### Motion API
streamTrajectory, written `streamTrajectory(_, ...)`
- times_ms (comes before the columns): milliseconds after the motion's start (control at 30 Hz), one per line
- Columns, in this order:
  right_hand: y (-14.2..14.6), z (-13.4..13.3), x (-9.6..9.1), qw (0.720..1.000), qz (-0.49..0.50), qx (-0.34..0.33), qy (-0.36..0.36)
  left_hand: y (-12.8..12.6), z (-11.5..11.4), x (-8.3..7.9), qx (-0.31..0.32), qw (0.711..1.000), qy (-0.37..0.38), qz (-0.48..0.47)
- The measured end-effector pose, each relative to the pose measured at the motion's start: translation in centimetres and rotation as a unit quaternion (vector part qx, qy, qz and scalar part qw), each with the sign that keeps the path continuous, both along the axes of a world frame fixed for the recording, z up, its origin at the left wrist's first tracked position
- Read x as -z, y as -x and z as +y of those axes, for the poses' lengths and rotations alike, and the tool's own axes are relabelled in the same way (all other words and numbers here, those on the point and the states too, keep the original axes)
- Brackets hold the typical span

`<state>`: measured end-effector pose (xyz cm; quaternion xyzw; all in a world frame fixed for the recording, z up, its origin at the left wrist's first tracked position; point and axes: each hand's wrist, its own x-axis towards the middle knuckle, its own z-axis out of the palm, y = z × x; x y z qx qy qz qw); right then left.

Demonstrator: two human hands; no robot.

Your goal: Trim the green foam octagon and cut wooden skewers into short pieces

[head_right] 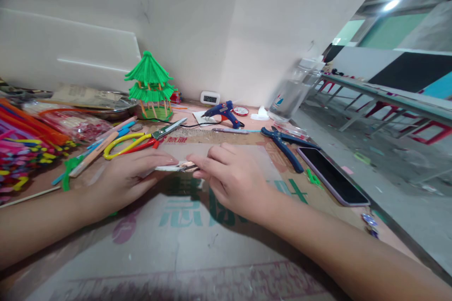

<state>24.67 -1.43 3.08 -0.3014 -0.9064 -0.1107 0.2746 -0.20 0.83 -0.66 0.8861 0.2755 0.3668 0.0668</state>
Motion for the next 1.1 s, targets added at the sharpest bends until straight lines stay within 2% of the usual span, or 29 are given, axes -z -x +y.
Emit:
streamTrajectory(633,-0.46,0.49,0.31,1.000,0.009,-0.008,0.000,0.23,0.07,0.14,-0.011,1.000,0.003,-0.001)
streamTrajectory(1100,-0.40,0.41,0.32,0.999,0.024,-0.015,0.025,0.11,-0.08,-0.14,-0.012,1.000,-0.011,-0.016)
